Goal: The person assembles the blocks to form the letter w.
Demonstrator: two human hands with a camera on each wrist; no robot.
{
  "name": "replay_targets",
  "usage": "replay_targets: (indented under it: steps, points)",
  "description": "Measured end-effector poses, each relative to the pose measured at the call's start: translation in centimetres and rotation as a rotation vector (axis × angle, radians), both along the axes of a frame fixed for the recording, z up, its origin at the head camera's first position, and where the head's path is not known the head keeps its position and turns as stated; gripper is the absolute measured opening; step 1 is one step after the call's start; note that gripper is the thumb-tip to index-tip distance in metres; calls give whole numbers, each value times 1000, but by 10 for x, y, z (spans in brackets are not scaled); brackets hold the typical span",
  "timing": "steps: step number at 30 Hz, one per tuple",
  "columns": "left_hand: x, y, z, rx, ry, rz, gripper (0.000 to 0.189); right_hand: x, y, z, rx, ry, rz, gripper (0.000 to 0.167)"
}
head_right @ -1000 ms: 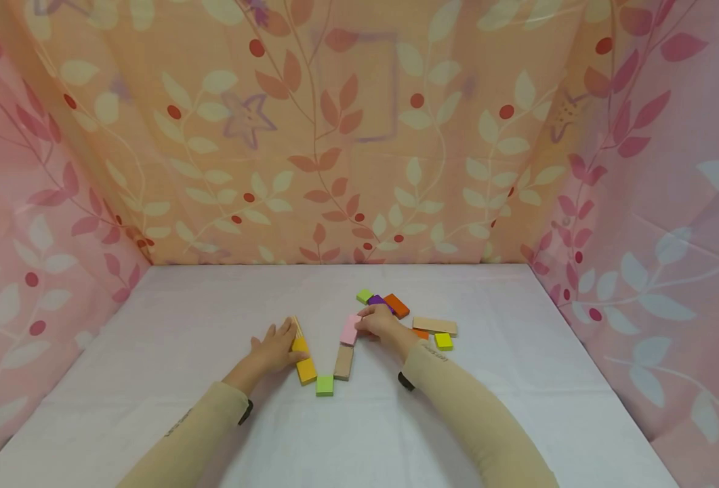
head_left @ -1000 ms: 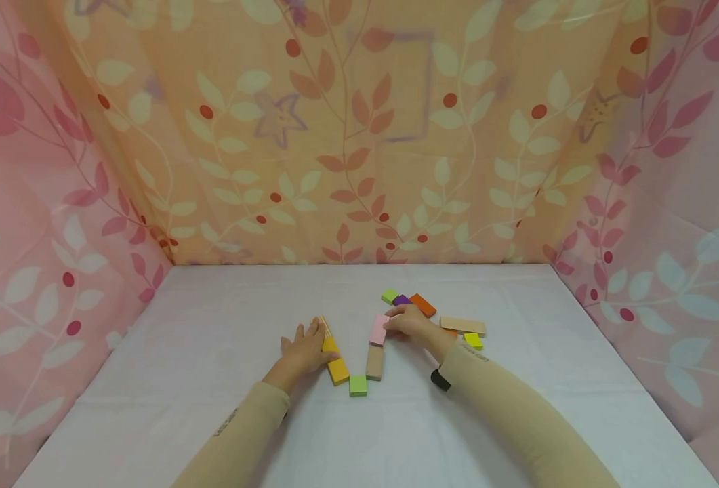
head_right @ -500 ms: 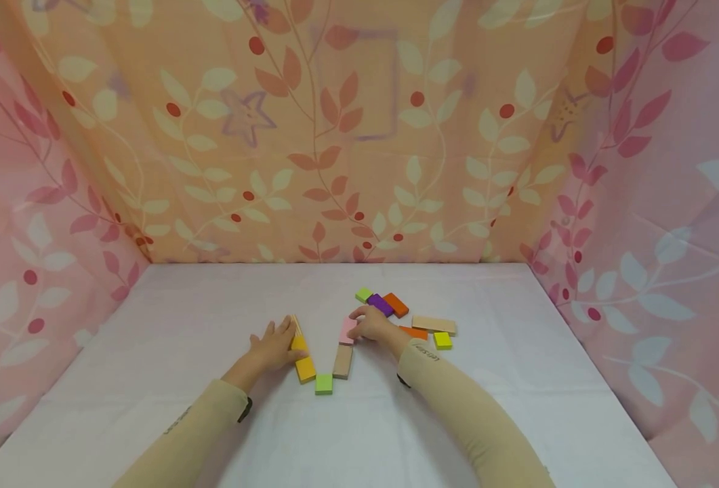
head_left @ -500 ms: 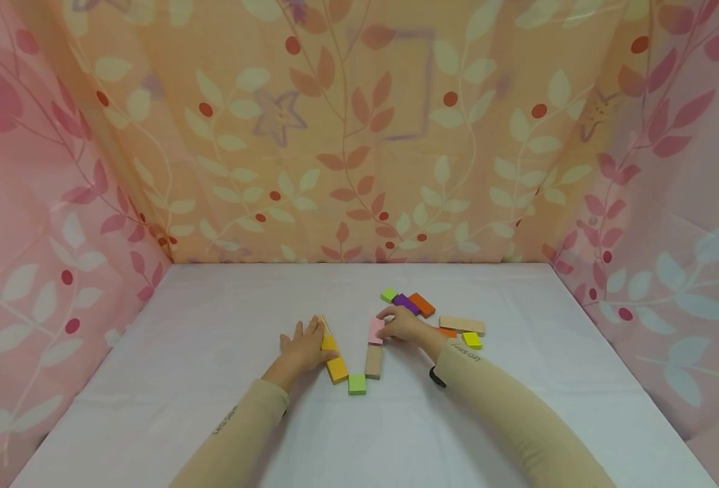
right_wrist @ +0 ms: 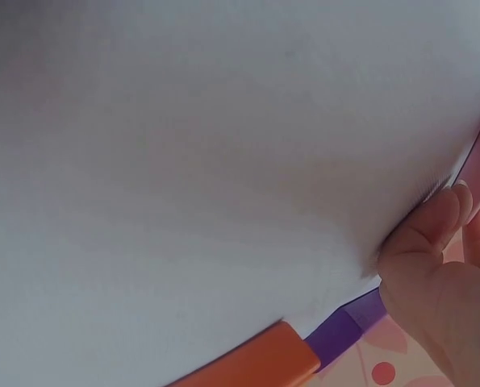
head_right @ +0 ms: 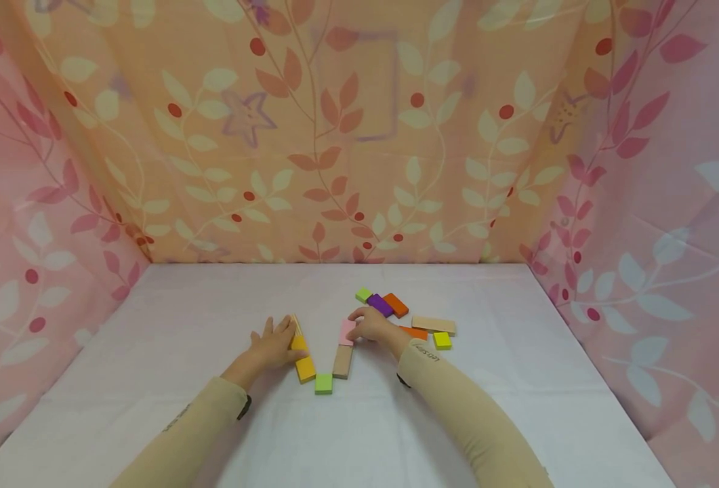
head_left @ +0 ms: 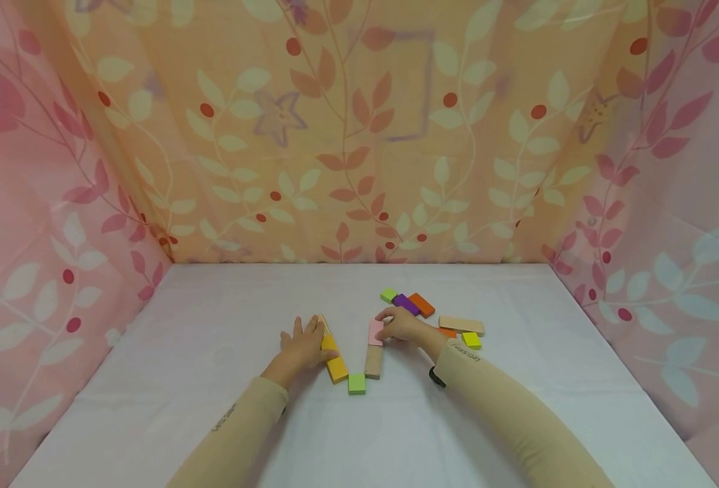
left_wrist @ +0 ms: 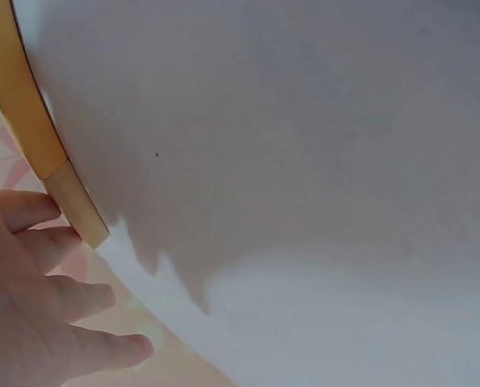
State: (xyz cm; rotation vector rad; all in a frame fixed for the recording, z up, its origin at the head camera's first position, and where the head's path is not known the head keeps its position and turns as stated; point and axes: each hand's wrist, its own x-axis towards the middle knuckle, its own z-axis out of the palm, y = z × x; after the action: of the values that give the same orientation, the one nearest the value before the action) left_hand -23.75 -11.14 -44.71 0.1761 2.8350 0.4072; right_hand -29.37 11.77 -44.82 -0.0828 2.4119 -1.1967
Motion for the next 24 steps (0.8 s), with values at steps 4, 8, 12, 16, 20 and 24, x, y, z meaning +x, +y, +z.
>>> replay_targets:
  steps: [4,8,12,16,20,24]
  points:
    - [-1,0,1,-1,2,-5,81,1,1,0,4,14,3,47]
    - [-2,1,1,1,2,-6,81,3,3,0,8,43,5,50]
    - [-2,1,2,8,15,-13,78,4,3,1,6,57,3,50]
    - [0,3,3,15,38,-30,75,4,1,0,6,58,-7,48]
    - [3,7,5,25,62,-49,74,4,1,-1,-4,54,-11,48]
    - [5,13,7,55,77,-70,74,4,8,1,-22,71,9,50]
